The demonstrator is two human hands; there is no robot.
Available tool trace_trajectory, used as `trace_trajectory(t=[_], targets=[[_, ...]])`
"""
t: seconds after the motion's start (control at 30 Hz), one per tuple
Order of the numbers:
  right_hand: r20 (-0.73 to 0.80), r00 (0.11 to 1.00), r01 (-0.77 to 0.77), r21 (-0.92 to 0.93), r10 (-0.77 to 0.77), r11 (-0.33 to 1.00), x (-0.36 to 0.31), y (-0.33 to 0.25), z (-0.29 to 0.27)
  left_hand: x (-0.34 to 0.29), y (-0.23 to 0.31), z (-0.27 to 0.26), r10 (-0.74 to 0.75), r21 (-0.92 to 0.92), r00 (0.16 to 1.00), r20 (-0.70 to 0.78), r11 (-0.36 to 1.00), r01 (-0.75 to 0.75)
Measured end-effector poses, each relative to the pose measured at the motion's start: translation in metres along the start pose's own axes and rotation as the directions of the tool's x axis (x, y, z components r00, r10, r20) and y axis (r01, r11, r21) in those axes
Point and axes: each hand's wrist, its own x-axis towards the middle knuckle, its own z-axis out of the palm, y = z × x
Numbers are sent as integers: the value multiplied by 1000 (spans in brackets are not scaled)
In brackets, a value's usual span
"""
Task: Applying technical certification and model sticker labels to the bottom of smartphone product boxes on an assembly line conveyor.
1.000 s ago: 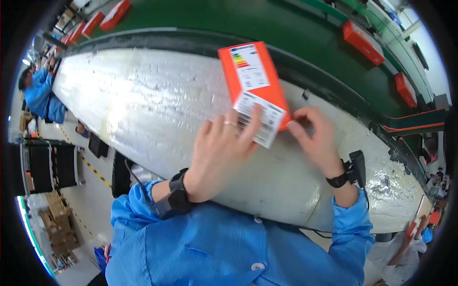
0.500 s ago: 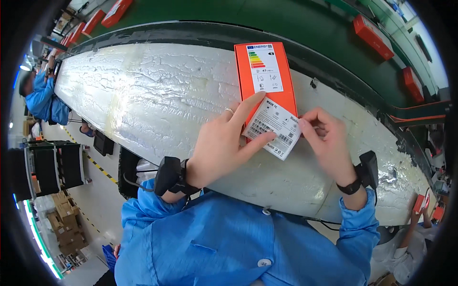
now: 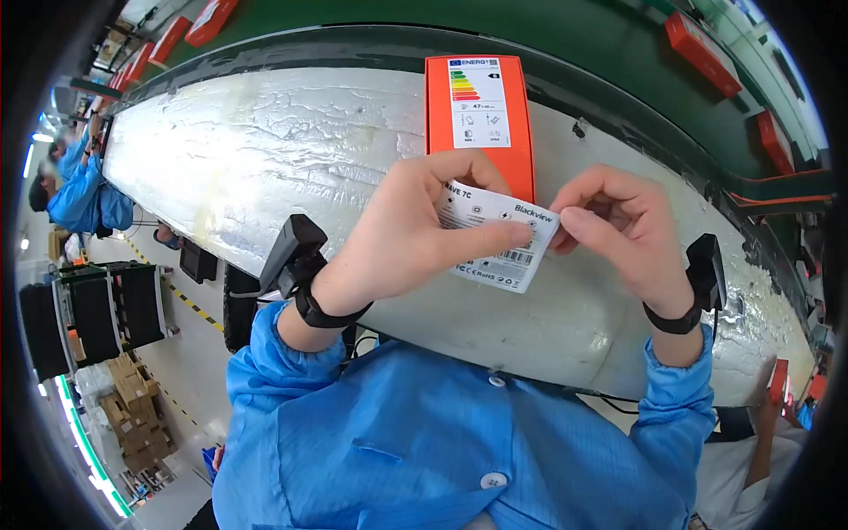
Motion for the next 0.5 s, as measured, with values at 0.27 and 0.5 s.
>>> trace_trajectory(t=[0.27,0.5], targets=[[94,994,-57,17,55,998,-1,-3,-6,1,6,3,80,-61,996,45,995,-77],[73,985,-164,121,156,979,17,-4,6,-10,-6,-1,144,-156,983,-110,975,-160]])
